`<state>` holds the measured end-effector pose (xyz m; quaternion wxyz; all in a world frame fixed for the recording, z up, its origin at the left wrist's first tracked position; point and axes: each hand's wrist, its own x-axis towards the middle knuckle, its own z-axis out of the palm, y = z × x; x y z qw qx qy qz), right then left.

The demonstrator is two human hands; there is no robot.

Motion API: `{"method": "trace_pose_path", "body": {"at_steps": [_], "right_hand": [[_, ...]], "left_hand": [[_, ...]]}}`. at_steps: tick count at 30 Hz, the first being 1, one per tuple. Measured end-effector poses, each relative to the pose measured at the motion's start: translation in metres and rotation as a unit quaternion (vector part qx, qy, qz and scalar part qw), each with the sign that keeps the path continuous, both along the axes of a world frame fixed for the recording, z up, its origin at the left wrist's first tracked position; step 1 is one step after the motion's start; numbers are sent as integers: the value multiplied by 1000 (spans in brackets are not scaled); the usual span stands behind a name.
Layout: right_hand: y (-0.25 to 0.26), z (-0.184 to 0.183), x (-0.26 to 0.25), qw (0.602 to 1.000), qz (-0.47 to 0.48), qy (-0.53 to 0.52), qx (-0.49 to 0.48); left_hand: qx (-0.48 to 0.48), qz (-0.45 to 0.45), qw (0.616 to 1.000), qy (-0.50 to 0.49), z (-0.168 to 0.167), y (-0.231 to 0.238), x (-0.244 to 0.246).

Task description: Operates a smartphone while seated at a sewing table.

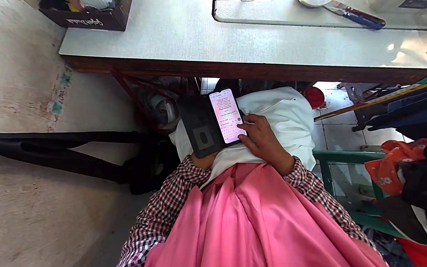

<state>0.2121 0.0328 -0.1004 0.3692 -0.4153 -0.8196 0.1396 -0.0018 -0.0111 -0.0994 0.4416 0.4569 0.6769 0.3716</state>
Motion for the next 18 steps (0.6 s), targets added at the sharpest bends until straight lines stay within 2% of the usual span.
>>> {"method": "trace_pose_path", "body": {"at_steps": [6,11,18], "right_hand": [[0,0,-1,1000,14,-9,-3],[0,1,-2,999,29,-26,-1],[0,2,-4,999,35,-24,0]], "left_hand": [[15,23,1000,-12,-2,-1,1],[10,14,1000,17,-6,-1,-1],[32,52,998,-27,-9,-2,4]]}}
